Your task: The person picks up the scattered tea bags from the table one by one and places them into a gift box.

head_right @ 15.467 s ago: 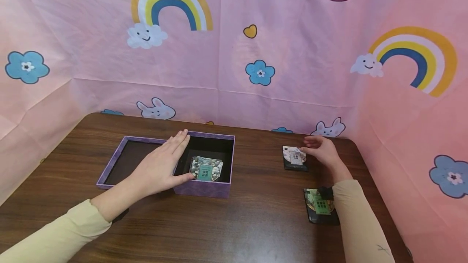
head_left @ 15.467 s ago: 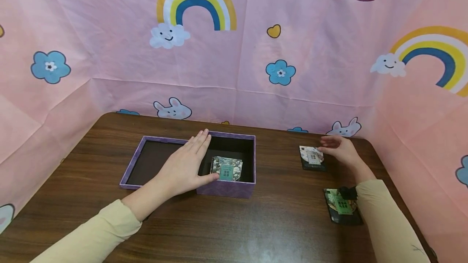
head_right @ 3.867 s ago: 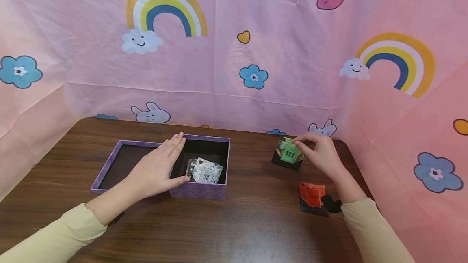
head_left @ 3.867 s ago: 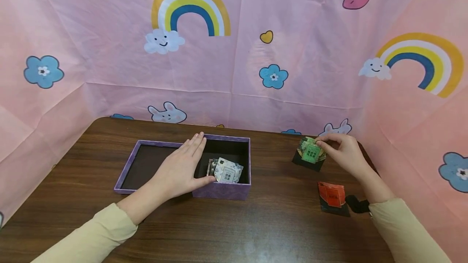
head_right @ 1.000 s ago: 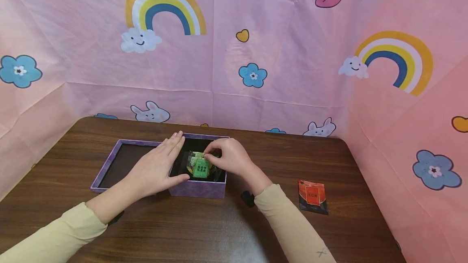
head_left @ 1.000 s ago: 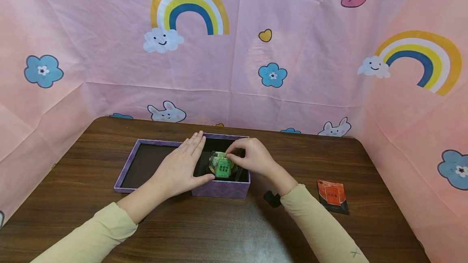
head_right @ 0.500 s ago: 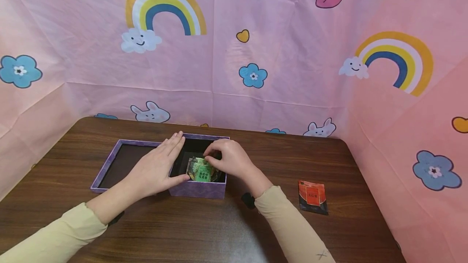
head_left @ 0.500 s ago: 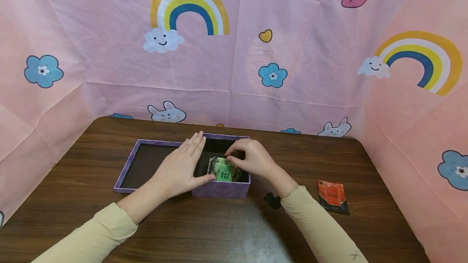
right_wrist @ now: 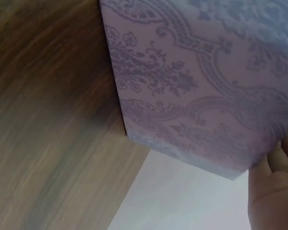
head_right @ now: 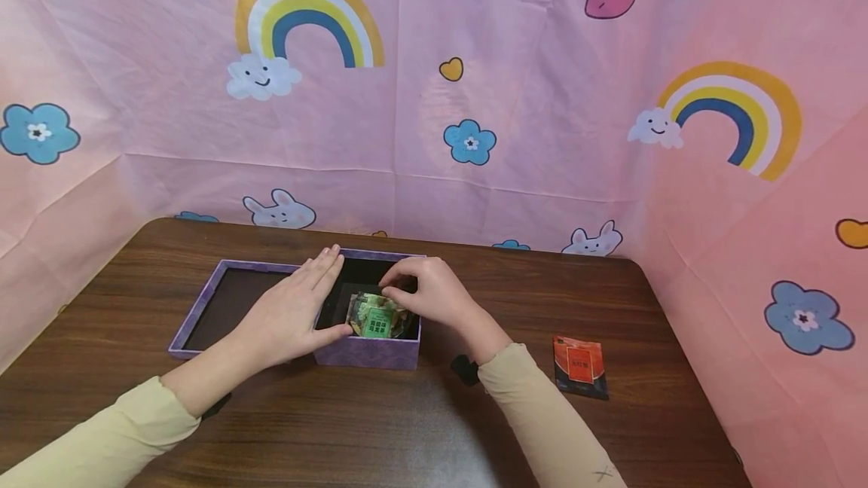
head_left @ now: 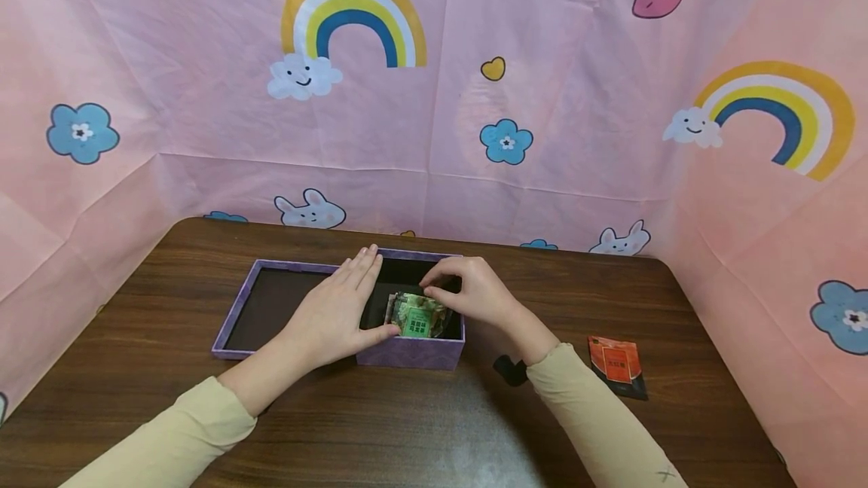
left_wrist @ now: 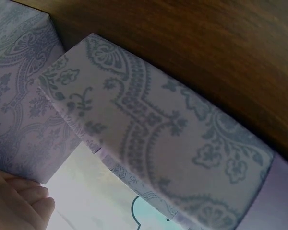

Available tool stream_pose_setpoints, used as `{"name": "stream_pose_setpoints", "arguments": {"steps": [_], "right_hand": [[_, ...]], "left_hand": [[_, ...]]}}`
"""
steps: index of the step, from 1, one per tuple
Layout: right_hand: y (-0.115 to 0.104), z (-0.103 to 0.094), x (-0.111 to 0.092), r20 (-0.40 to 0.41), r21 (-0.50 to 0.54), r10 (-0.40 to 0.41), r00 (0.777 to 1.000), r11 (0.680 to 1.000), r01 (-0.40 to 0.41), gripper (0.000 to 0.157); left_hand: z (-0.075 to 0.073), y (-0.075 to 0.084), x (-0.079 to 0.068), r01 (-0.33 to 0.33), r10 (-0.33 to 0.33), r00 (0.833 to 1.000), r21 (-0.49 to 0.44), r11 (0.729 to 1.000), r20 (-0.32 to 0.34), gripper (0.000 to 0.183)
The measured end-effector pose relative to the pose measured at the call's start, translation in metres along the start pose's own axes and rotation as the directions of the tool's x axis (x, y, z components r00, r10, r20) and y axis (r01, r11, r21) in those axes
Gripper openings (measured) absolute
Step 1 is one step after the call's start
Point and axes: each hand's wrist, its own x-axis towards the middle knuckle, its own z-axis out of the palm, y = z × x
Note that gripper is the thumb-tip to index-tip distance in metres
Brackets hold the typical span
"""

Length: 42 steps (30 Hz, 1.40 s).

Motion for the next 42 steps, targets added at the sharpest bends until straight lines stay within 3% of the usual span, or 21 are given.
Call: {"name": "stream_pose_setpoints", "arguments": {"steps": [13,30,42], "right_hand": [[0.007,-0.027,-0.022,-0.088,0.115,0.088,0.992,0.99,-0.078,0.013],[0.027,-0.071,-0.072,-0.155,0.048,0.19,0.969,0.982,-0.184,0.016],[0.041,-0.097,-0.115,-0.209,0.032,0.31,0.927,0.95,-0.311,0.022]], "left_hand": [[0.003,0.0,0.001,-0.002,0.002,1.0,0.0,1.0,-0.003,0.113],[0.002,-0.001,0.001,-0.007,0.007,1.0,0.007,1.0,-0.005,0.112],[0.003,-0.002,0.002,-0.007,0.007,1.0,0.002,1.0,-0.012,0.113]]}}
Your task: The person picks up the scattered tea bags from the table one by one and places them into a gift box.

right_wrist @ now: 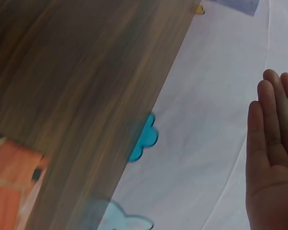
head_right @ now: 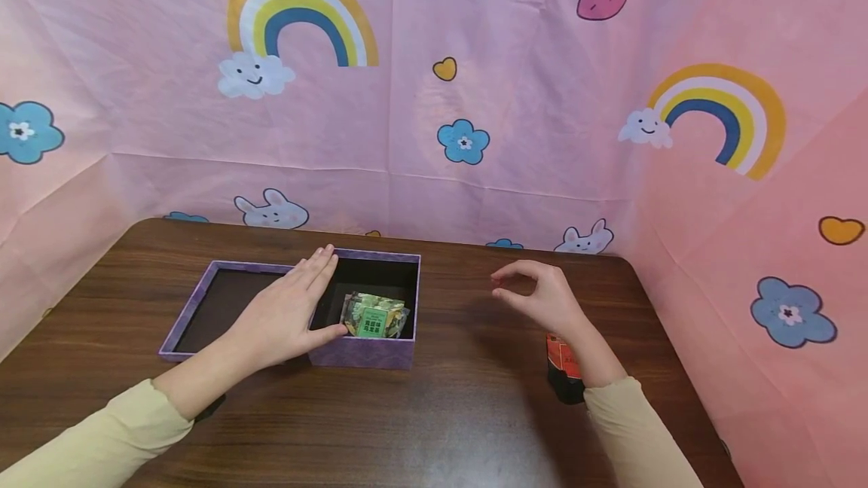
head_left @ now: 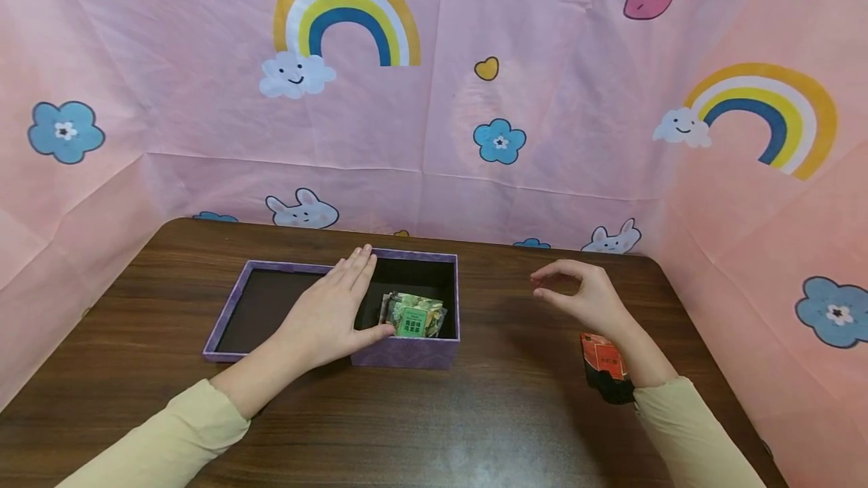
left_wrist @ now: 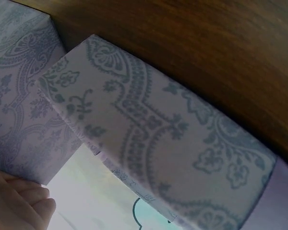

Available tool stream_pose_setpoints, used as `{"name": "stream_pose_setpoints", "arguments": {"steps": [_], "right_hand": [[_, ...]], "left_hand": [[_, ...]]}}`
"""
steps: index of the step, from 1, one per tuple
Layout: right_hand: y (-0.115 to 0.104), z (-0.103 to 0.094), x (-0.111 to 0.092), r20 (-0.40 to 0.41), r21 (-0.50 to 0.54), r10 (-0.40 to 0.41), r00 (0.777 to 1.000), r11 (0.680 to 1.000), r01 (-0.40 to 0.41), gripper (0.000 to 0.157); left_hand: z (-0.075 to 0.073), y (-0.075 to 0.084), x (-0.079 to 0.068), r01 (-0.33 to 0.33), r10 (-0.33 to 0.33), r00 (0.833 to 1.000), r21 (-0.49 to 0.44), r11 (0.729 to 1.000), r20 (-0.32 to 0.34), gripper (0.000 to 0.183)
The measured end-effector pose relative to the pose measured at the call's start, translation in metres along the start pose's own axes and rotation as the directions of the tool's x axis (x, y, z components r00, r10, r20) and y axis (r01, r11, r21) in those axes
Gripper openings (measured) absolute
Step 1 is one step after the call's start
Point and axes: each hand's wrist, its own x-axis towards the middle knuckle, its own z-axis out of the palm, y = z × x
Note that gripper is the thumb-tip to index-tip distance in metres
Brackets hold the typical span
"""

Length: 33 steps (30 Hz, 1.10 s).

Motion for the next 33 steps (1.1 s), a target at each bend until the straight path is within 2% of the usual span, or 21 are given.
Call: {"name": "stream_pose_setpoints", "arguments": {"steps": [8,17,33], "right_hand": [[0.021,-0.021,-0.022,-0.034,-0.065,0.051,0.998,0.996,-0.054,0.025],[0.041,-0.038,-0.049,-0.061,-0.182,0.128,0.99,0.974,-0.137,0.029],[0.081,-0.051,-0.085,0.017,-0.14,0.274,0.962,0.953,-0.269,0.043]], "left_hand": [[-0.001,0.0,0.0,-0.006,0.006,1.0,0.002,1.0,-0.006,0.113],[-0.001,0.0,0.0,-0.005,0.005,1.0,0.001,1.0,-0.003,0.113],[0.0,0.0,0.0,-0.004,0.004,1.0,0.0,1.0,0.0,0.113]]}}
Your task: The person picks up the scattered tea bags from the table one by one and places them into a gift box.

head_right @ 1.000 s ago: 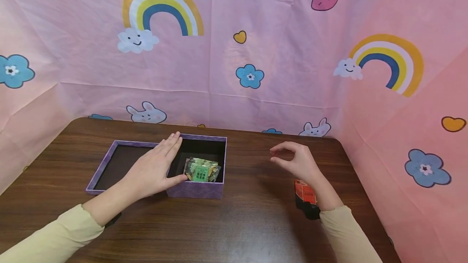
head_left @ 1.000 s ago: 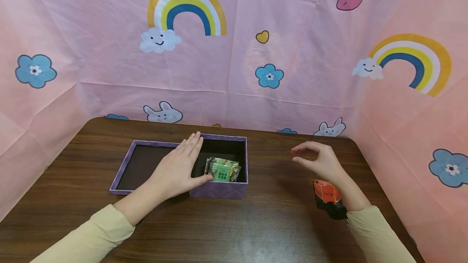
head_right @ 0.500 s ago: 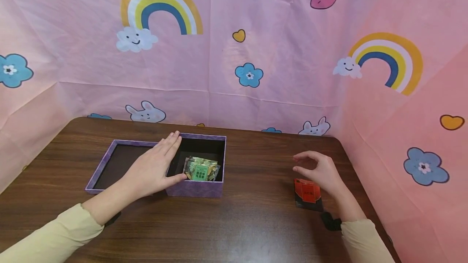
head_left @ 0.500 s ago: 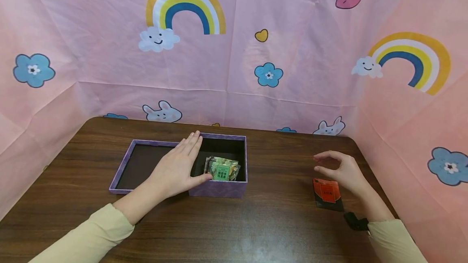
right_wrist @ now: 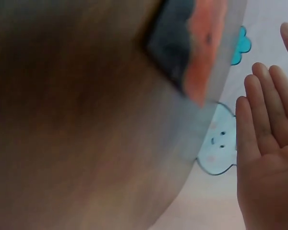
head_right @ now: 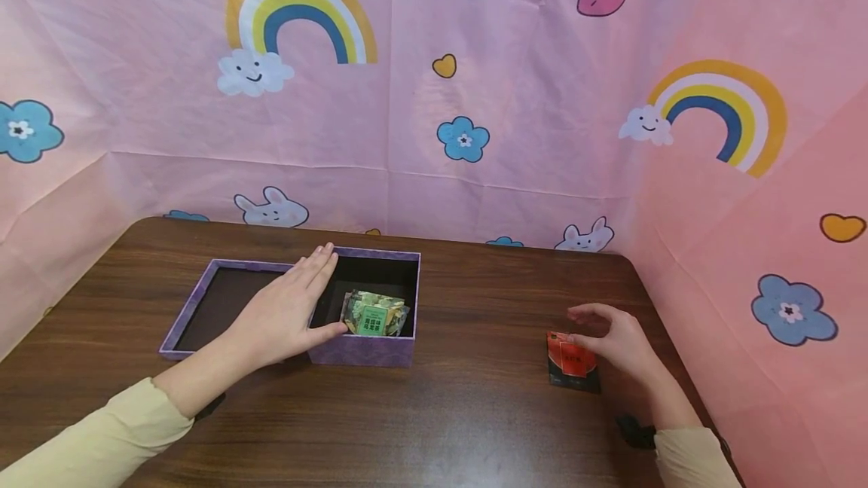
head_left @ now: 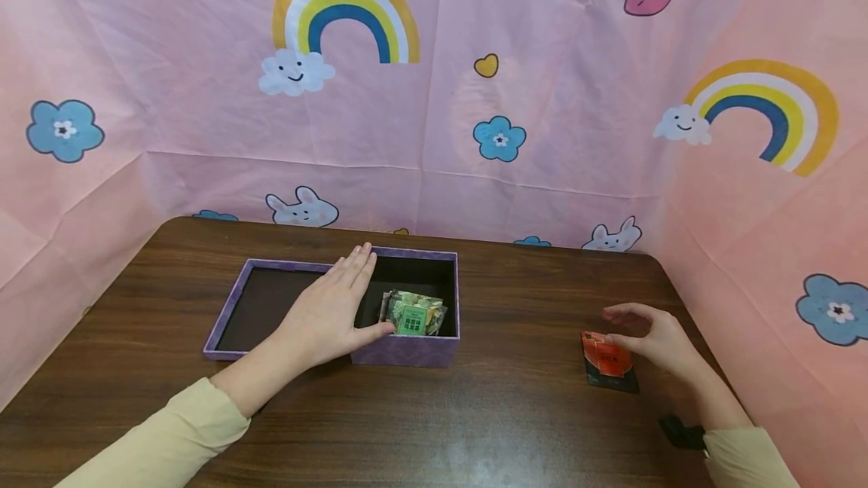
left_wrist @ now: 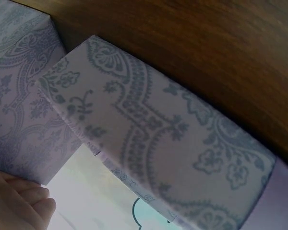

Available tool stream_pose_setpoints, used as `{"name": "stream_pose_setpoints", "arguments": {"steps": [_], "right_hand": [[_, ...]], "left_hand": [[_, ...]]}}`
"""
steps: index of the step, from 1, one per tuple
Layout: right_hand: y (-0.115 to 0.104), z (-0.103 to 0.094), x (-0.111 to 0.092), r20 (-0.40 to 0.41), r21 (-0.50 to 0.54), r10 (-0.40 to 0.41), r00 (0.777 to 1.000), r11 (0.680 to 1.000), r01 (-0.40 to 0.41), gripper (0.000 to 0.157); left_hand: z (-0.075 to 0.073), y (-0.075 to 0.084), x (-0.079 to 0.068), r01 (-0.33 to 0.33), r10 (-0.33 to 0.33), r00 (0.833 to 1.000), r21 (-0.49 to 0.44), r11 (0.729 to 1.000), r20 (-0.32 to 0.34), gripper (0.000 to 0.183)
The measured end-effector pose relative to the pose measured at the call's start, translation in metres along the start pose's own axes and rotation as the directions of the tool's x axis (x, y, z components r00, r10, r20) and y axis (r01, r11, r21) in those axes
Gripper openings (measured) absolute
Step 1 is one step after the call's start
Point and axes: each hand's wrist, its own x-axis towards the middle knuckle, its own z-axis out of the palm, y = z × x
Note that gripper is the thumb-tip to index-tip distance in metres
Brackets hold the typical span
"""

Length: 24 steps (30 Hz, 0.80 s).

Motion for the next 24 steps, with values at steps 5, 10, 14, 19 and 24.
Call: {"name": "stream_pose_setpoints", "arguments": {"steps": [5,10,14,19,24], "right_hand": [[0.014,0.001,-0.004,0.044,0.041,0.03,0.999,0.999,-0.032,0.047],[0.026,0.002,-0.008,0.067,0.015,0.062,0.996,0.998,-0.063,0.05],[0.03,0.002,-0.011,0.086,-0.027,0.071,0.994,0.997,-0.069,0.055],[0.034,0.003,-0.013,0.128,-0.037,0.055,0.99,0.998,-0.05,0.062],[0.037,0.008,-0.014,0.117,0.001,-0.044,0.992,0.999,0.044,0.066]], "left_hand": [[-0.001,0.0,0.001,0.002,-0.002,1.0,0.002,1.0,0.0,0.113],[-0.001,0.001,0.001,0.002,-0.002,1.0,0.003,1.0,-0.002,0.113],[0.0,0.001,0.0,0.003,-0.003,1.0,0.006,1.0,-0.003,0.113],[0.0,0.001,0.0,0.004,-0.004,1.0,0.002,1.0,-0.002,0.113],[0.0,0.001,-0.001,0.006,-0.006,1.0,0.003,1.0,0.002,0.113]]}}
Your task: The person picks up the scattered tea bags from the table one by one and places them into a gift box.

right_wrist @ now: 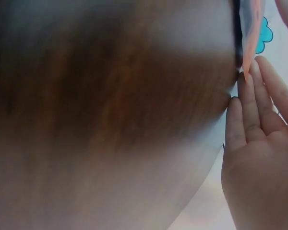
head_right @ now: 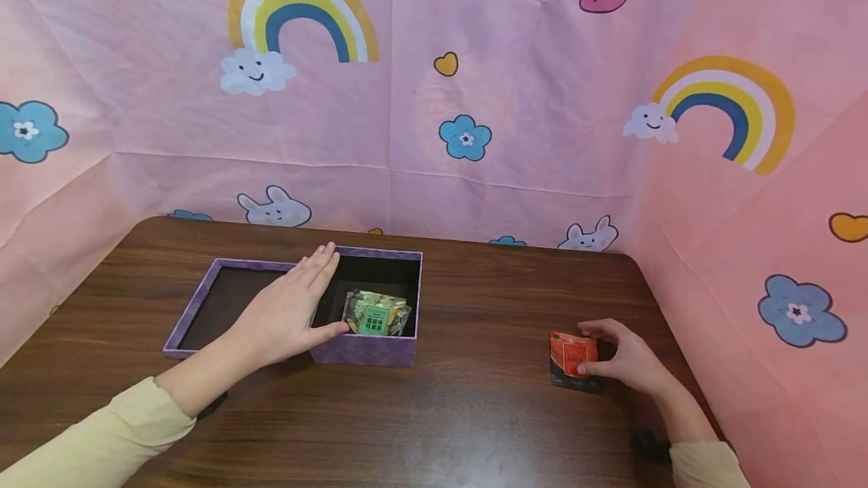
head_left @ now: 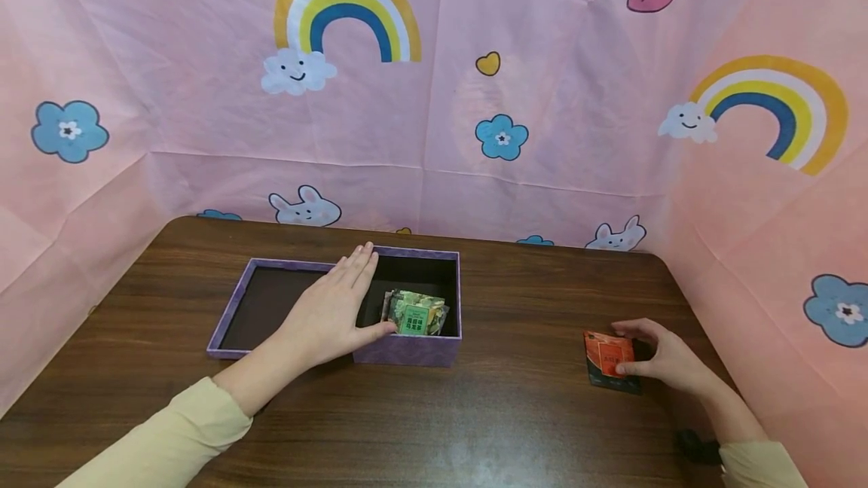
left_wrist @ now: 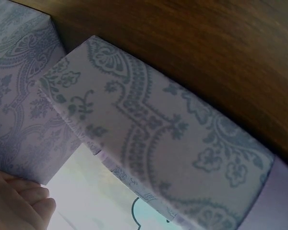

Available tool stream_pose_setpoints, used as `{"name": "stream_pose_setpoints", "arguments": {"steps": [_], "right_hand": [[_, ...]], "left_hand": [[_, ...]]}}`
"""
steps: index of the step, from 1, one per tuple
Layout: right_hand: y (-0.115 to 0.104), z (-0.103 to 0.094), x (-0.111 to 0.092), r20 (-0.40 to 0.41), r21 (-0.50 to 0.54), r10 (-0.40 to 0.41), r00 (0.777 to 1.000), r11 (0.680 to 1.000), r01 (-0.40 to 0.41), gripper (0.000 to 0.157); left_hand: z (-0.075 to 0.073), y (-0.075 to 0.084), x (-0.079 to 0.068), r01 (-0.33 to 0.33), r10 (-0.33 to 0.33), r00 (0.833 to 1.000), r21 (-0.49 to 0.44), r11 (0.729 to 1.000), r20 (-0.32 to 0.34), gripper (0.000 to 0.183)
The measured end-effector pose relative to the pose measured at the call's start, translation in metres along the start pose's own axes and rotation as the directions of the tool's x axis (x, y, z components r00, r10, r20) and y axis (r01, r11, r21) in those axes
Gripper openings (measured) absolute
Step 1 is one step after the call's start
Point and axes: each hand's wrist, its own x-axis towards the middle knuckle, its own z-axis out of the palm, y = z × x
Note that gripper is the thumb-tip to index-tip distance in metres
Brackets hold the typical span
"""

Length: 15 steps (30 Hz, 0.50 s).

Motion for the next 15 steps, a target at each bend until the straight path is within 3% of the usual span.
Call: {"name": "stream_pose_setpoints", "arguments": {"steps": [4,15], "right_hand": [[0.0,0.0034,-0.0002,-0.021,-0.056,-0.06,0.998,0.997,0.059,0.068],[-0.0056,0.0038,0.0038,0.007,-0.143,-0.011,1.0,0.99,0.012,0.059]], "left_hand": [[0.0,0.0002,-0.0005,0.006,-0.006,1.0,-0.006,1.0,0.007,0.113],[-0.0005,0.0004,0.0,0.004,-0.004,1.0,-0.005,1.0,0.004,0.113]]}}
